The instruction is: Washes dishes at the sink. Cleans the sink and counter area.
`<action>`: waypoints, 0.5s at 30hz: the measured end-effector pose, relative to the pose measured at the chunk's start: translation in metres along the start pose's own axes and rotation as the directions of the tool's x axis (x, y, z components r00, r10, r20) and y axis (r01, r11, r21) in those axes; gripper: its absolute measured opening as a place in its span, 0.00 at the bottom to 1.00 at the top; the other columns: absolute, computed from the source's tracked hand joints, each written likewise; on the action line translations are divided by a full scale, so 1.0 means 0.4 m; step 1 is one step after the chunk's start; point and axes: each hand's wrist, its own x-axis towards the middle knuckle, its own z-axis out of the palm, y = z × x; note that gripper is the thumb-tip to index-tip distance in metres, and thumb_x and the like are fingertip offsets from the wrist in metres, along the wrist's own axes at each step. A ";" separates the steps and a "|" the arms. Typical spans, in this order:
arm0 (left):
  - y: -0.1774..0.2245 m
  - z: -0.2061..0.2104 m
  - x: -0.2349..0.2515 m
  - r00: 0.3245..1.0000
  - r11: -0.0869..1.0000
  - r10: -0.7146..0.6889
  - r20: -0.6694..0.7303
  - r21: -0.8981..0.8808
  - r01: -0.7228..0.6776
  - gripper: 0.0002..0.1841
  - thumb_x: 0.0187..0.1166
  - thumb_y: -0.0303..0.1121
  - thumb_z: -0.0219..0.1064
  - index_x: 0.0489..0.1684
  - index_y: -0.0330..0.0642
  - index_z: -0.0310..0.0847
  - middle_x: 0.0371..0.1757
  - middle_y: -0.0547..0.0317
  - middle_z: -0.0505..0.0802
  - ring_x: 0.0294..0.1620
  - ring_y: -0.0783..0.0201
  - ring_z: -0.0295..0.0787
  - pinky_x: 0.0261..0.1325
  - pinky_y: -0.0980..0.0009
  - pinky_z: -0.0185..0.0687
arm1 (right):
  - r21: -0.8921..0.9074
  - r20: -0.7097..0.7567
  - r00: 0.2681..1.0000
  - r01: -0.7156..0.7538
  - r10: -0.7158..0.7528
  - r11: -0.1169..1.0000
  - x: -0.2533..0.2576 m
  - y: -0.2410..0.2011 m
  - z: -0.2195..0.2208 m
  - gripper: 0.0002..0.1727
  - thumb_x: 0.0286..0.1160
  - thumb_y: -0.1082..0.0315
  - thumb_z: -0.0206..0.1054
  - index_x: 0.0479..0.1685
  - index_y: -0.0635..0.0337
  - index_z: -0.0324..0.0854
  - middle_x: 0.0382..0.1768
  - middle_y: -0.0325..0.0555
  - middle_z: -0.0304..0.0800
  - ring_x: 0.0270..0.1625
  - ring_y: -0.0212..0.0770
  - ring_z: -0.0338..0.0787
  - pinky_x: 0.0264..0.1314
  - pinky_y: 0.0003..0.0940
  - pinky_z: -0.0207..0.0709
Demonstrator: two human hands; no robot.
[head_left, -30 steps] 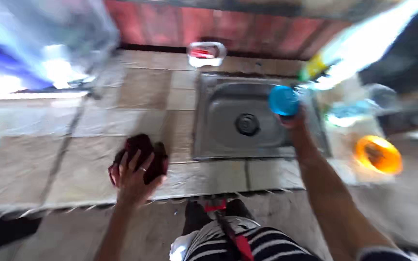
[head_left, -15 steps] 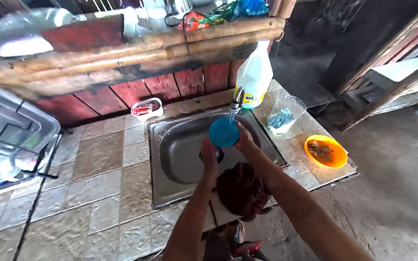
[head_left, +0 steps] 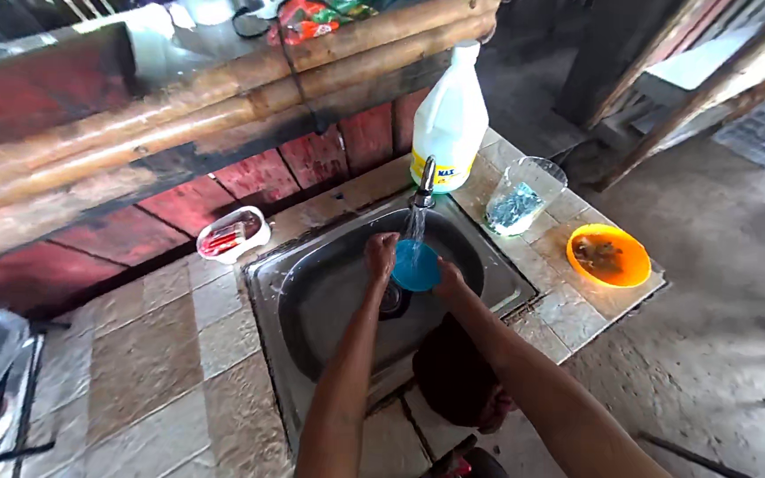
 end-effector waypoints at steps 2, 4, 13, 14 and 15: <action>0.071 -0.022 0.011 0.989 0.975 0.067 0.130 0.201 -0.092 0.16 0.89 0.34 0.59 0.60 0.32 0.88 0.57 0.35 0.92 0.63 0.41 0.88 0.71 0.42 0.75 | 0.074 0.007 0.999 -0.041 0.041 0.996 -0.006 -0.018 0.001 0.21 0.96 0.65 0.44 0.76 0.70 0.66 0.65 0.62 0.79 0.61 0.49 0.83 0.63 0.45 0.79; 0.113 -0.030 0.043 0.986 0.946 0.083 0.143 0.300 -0.123 0.20 0.93 0.38 0.54 0.64 0.33 0.86 0.60 0.34 0.91 0.66 0.39 0.87 0.72 0.39 0.74 | 0.134 0.090 0.995 -0.050 0.038 0.990 -0.005 -0.031 0.009 0.20 0.95 0.64 0.44 0.74 0.67 0.67 0.59 0.59 0.81 0.55 0.48 0.85 0.58 0.46 0.82; 0.110 0.117 0.206 0.943 0.742 -0.181 0.278 -0.591 0.317 0.22 0.95 0.43 0.48 0.75 0.36 0.70 0.61 0.44 0.85 0.51 0.57 0.84 0.55 0.63 0.84 | -0.255 0.222 0.961 0.219 -0.163 0.942 -0.119 -0.116 0.008 0.23 0.87 0.75 0.54 0.79 0.66 0.72 0.63 0.57 0.86 0.54 0.39 0.87 0.57 0.35 0.81; 0.106 0.117 0.198 0.962 0.800 -0.144 0.231 -0.546 0.251 0.20 0.95 0.38 0.49 0.72 0.32 0.73 0.60 0.43 0.85 0.51 0.58 0.84 0.57 0.63 0.83 | -0.303 0.218 0.955 0.261 -0.200 0.916 -0.130 -0.111 0.004 0.24 0.83 0.78 0.58 0.78 0.67 0.73 0.62 0.57 0.86 0.53 0.39 0.88 0.56 0.34 0.82; 0.097 0.116 0.190 0.980 0.887 -0.073 0.183 -0.438 0.147 0.19 0.94 0.34 0.51 0.69 0.27 0.75 0.59 0.38 0.86 0.53 0.55 0.85 0.60 0.60 0.83 | -0.362 0.225 0.944 0.310 -0.241 0.879 -0.134 -0.098 -0.004 0.26 0.79 0.80 0.61 0.78 0.67 0.73 0.64 0.59 0.85 0.55 0.41 0.88 0.58 0.36 0.82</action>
